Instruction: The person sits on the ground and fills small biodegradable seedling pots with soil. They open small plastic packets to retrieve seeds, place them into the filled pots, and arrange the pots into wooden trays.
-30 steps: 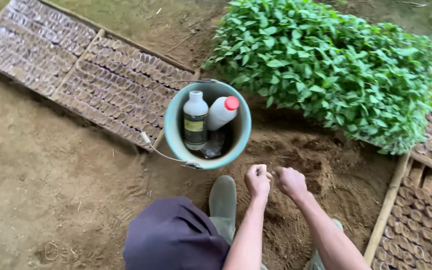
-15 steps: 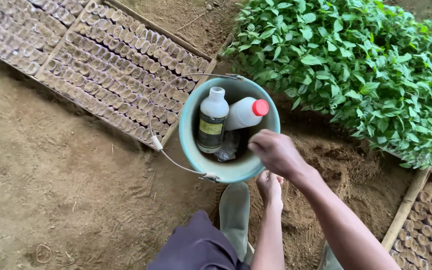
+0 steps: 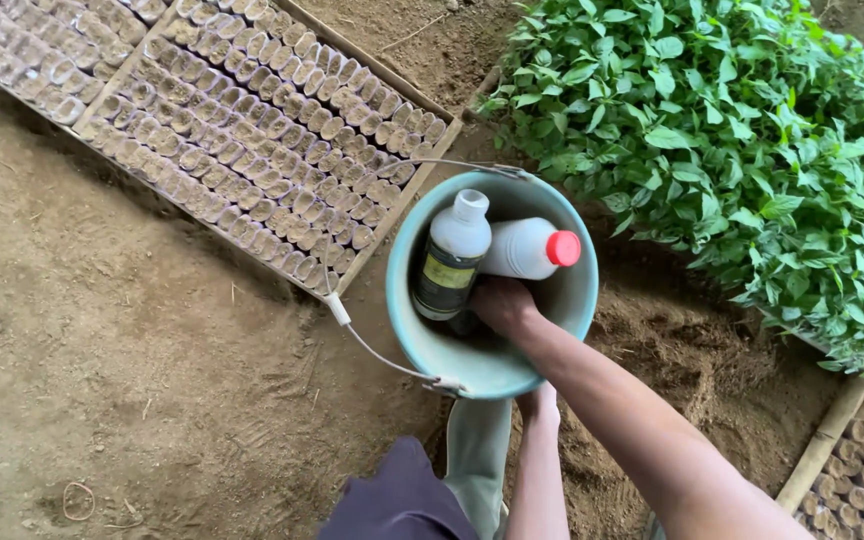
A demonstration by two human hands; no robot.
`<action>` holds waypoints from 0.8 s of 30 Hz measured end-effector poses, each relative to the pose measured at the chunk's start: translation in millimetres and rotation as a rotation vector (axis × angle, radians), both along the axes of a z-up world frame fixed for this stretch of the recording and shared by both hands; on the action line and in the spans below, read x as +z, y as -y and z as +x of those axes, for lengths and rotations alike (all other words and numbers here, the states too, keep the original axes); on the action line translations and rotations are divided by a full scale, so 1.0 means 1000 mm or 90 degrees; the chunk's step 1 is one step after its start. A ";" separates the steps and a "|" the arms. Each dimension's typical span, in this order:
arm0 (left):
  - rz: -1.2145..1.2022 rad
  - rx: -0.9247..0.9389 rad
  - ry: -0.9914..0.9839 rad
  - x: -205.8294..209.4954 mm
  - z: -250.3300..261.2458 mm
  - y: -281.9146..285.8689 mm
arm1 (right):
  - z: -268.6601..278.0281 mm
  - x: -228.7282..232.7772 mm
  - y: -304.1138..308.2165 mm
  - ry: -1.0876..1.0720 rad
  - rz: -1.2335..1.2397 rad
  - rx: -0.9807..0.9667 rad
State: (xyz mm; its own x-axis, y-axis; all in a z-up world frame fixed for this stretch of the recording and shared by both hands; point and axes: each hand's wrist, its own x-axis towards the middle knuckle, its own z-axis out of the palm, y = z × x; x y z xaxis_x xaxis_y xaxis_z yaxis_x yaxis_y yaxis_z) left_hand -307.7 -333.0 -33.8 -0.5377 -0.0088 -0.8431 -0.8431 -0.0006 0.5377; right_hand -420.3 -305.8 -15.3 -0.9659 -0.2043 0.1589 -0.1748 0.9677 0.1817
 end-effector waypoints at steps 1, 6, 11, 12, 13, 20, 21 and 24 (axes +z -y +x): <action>0.004 0.005 -0.001 -0.003 -0.006 -0.001 | 0.006 -0.045 -0.014 -0.002 0.003 0.003; 0.008 0.028 0.015 -0.014 -0.009 0.010 | 0.020 -0.140 -0.043 0.255 0.034 -0.003; 0.016 0.027 0.015 -0.021 -0.008 0.000 | 0.026 -0.129 -0.038 0.245 -0.082 -0.081; 0.018 0.025 0.014 -0.022 -0.007 -0.002 | 0.027 -0.126 -0.038 0.175 -0.043 -0.095; 0.021 0.022 0.014 -0.023 -0.005 -0.003 | 0.023 -0.101 -0.038 0.174 -0.042 -0.100; 0.043 0.013 -0.004 -0.024 0.008 -0.014 | 0.021 -0.005 -0.059 0.397 -0.227 -0.212; 0.045 0.010 -0.007 -0.023 0.011 -0.015 | 0.025 0.004 -0.062 0.419 -0.256 -0.239; 0.056 -0.001 -0.022 -0.022 0.020 -0.023 | 0.048 0.042 -0.064 0.342 -0.400 -0.247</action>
